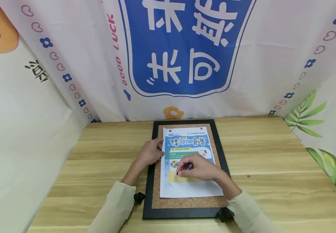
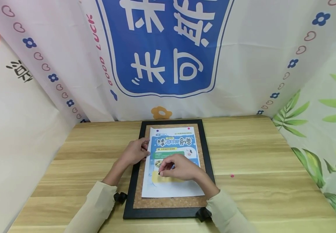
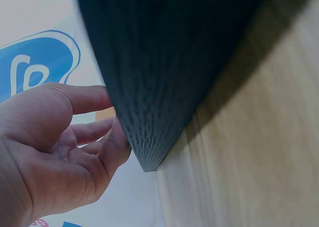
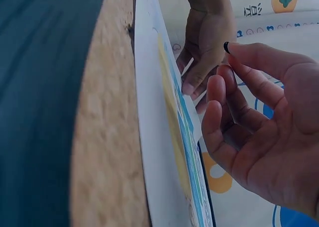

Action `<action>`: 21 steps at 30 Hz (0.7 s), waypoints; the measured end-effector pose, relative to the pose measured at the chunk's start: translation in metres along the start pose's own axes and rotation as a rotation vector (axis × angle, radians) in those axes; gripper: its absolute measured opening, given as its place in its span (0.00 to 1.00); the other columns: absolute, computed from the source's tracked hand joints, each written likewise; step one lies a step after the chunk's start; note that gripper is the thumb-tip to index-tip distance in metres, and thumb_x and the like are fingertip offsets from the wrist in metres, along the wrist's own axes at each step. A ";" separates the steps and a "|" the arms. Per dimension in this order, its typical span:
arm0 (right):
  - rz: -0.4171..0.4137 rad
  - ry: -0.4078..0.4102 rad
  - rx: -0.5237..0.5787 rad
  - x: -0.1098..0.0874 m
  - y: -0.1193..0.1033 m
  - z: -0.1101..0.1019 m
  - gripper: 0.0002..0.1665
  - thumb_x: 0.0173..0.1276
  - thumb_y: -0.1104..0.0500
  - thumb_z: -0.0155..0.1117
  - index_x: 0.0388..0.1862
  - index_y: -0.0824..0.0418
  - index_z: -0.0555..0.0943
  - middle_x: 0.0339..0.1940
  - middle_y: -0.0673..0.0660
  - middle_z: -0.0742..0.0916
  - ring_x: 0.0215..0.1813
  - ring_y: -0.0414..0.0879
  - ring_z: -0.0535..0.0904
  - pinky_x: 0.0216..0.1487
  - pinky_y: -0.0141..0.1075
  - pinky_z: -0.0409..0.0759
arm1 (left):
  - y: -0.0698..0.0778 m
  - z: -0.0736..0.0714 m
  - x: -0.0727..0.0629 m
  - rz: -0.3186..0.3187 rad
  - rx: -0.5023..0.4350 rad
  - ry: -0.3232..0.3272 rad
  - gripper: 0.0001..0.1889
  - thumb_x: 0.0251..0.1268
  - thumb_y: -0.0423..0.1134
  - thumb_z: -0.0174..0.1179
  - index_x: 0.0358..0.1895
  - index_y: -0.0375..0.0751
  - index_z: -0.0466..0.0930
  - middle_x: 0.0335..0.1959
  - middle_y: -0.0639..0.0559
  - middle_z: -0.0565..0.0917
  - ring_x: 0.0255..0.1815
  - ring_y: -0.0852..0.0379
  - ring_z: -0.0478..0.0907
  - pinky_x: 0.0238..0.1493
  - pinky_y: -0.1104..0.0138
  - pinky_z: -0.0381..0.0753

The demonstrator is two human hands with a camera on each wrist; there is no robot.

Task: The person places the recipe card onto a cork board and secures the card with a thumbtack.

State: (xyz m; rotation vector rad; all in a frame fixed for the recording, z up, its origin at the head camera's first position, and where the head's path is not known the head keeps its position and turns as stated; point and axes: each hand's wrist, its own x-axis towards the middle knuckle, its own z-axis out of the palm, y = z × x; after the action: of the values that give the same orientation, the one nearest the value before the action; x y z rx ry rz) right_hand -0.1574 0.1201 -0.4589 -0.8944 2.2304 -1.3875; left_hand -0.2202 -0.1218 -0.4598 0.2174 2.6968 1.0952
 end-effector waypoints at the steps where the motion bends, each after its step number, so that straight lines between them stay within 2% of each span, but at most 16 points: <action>1: -0.003 -0.003 0.006 0.001 0.000 0.002 0.04 0.76 0.58 0.71 0.42 0.56 0.90 0.42 0.52 0.91 0.42 0.43 0.84 0.48 0.33 0.86 | 0.000 0.000 0.000 0.000 0.001 0.000 0.33 0.70 0.25 0.67 0.77 0.32 0.70 0.44 0.43 0.81 0.27 0.55 0.83 0.27 0.70 0.83; 10: 0.005 -0.030 0.005 0.008 -0.006 0.017 0.04 0.75 0.58 0.71 0.41 0.56 0.90 0.38 0.50 0.91 0.40 0.41 0.84 0.47 0.33 0.86 | 0.000 -0.001 0.000 -0.013 0.014 -0.006 0.33 0.69 0.26 0.68 0.77 0.34 0.71 0.44 0.43 0.82 0.29 0.54 0.83 0.28 0.70 0.83; 14: 0.019 -0.051 0.013 0.011 -0.009 0.025 0.04 0.75 0.59 0.71 0.41 0.57 0.90 0.37 0.49 0.90 0.39 0.40 0.84 0.45 0.31 0.84 | -0.001 0.000 0.001 0.001 0.014 -0.008 0.32 0.69 0.25 0.68 0.76 0.33 0.72 0.44 0.43 0.83 0.29 0.55 0.83 0.29 0.70 0.83; 21: 0.028 -0.082 -0.029 0.014 -0.011 0.036 0.03 0.74 0.60 0.72 0.40 0.57 0.91 0.36 0.46 0.89 0.36 0.35 0.82 0.42 0.27 0.82 | -0.001 -0.001 0.001 0.008 0.019 -0.006 0.32 0.69 0.26 0.69 0.76 0.34 0.72 0.44 0.43 0.83 0.29 0.54 0.83 0.29 0.69 0.83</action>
State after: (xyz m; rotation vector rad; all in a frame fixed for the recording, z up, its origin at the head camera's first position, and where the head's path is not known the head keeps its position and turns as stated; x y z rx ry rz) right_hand -0.1427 0.0833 -0.4646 -0.9102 2.1983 -1.2859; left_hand -0.2217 -0.1226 -0.4600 0.2345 2.7042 1.0690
